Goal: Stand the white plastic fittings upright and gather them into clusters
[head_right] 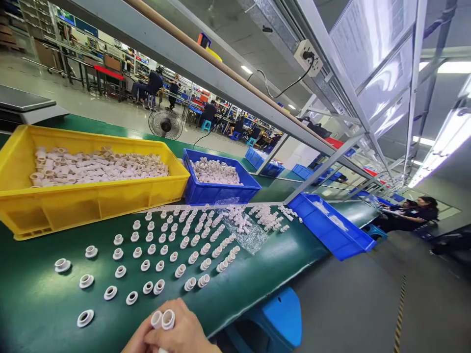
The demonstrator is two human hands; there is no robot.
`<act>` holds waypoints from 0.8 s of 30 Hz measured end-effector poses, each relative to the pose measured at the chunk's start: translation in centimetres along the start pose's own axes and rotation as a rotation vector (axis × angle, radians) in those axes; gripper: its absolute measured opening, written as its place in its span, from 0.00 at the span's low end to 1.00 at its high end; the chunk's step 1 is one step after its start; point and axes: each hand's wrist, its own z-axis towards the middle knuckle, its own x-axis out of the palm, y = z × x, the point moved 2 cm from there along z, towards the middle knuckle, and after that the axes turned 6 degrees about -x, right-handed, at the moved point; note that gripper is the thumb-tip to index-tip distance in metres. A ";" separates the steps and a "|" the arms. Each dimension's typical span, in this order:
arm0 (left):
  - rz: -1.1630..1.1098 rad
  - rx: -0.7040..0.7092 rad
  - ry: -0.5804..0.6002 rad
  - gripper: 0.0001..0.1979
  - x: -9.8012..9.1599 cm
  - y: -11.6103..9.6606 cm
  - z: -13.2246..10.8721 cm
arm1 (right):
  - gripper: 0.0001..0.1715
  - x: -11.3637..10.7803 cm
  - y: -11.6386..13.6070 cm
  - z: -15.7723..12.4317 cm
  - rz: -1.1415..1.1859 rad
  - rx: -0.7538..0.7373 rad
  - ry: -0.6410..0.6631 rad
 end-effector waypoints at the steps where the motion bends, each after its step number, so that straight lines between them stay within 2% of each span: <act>1: -0.003 -0.006 0.003 0.14 0.1 0.0 -0.2 | 0.10 0.0 -0.1 0.0 -0.037 -0.089 0.026; 3: -0.012 -0.005 0.039 0.13 0.6 -0.1 -0.6 | 0.11 -0.3 0.0 -0.2 -0.085 -0.271 0.100; 5: -0.034 -0.006 0.087 0.13 1.2 -0.3 -1.0 | 0.12 -0.8 0.2 -0.5 -0.075 -0.363 0.155; 7: -0.053 -0.033 0.092 0.14 1.5 -0.4 -1.1 | 0.15 -1.4 0.4 -0.8 -0.043 -0.364 0.168; 9: -0.046 -0.057 0.044 0.16 1.6 -0.5 -1.2 | 0.16 -2.0 0.6 -1.0 0.005 -0.335 0.191; 12: -0.025 -0.060 -0.013 0.17 1.7 -0.6 -1.3 | 0.14 -3.0 1.0 -1.0 0.107 -0.281 0.257; 16: 0.023 -0.089 -0.002 0.18 2.0 -0.6 -1.6 | 0.12 -5.0 2.1 -0.5 0.218 -0.282 0.306; 20: 0.059 -0.142 0.013 0.20 2.3 -0.7 -1.9 | 0.18 -6.0 3.2 -0.1 0.245 -0.311 0.286; 24: -0.004 -0.142 -0.001 0.20 2.6 -0.9 -2.2 | 0.21 -5.8 3.3 -0.1 0.245 -0.259 0.264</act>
